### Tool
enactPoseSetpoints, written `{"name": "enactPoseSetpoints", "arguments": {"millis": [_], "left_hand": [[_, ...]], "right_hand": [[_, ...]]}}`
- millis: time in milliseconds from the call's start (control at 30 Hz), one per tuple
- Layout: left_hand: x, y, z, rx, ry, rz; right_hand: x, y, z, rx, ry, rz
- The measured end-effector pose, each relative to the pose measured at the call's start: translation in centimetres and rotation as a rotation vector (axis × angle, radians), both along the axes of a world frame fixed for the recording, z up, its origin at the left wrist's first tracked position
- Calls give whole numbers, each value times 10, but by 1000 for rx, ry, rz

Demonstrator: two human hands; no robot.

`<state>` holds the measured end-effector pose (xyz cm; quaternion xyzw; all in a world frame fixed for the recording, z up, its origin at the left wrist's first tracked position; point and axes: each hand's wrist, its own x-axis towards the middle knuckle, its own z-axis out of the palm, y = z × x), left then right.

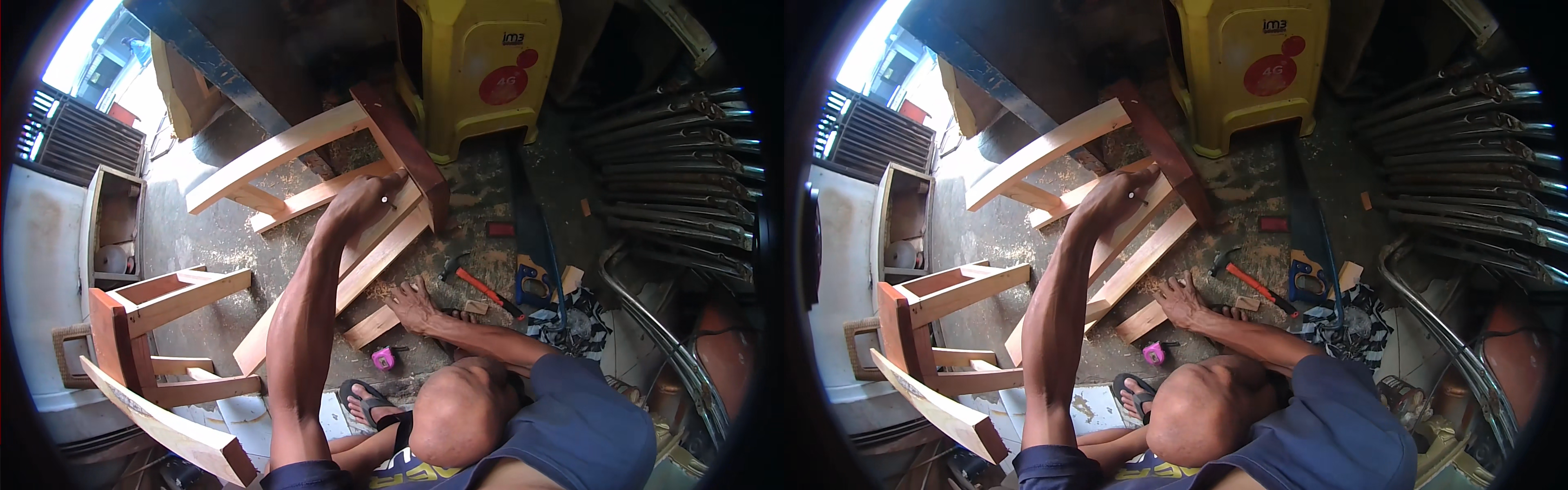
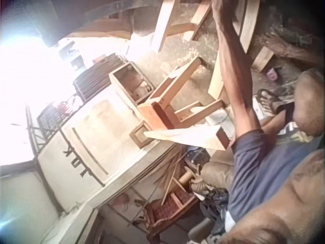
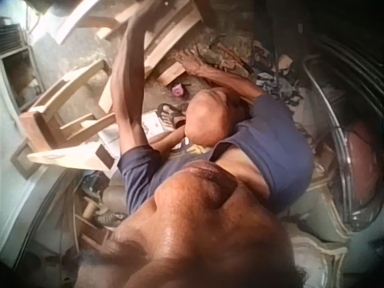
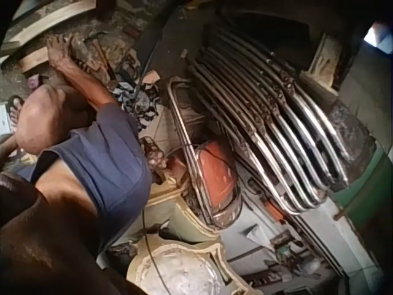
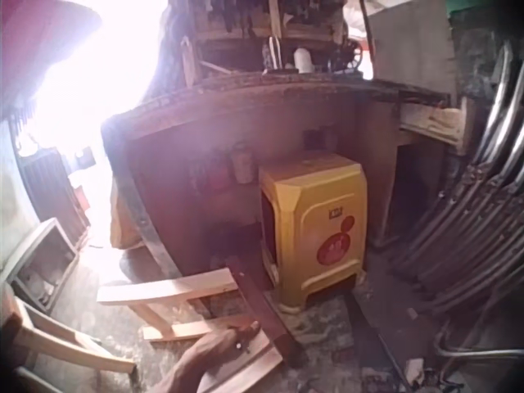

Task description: The person measures a wooden board with a square, marks it with a pen, and cuts it using a hand saw. They then position the cut piece against a wooden frame on the floor and secure it by driving nails with a hammer.

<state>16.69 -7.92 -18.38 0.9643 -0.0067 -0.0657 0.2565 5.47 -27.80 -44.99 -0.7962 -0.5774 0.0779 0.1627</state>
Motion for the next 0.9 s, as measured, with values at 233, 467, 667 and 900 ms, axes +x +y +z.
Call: {"name": "enactPoseSetpoints", "arguments": {"millis": [233, 467, 667, 900], "left_hand": [[-5, 13, -21, -39, -148, -46], [-13, 6, -1, 36, -50, 13], [-62, -30, 9, -7, -750, 563], [-113, -116, -62, -205, -773, 630]], "right_hand": [[23, -60, 61, 251, 651, -130], [50, -43, 96, 428, 548, -395], [79, 3, 64, 628, 446, -636], [82, 14, 52, 587, 150, -689]]}}
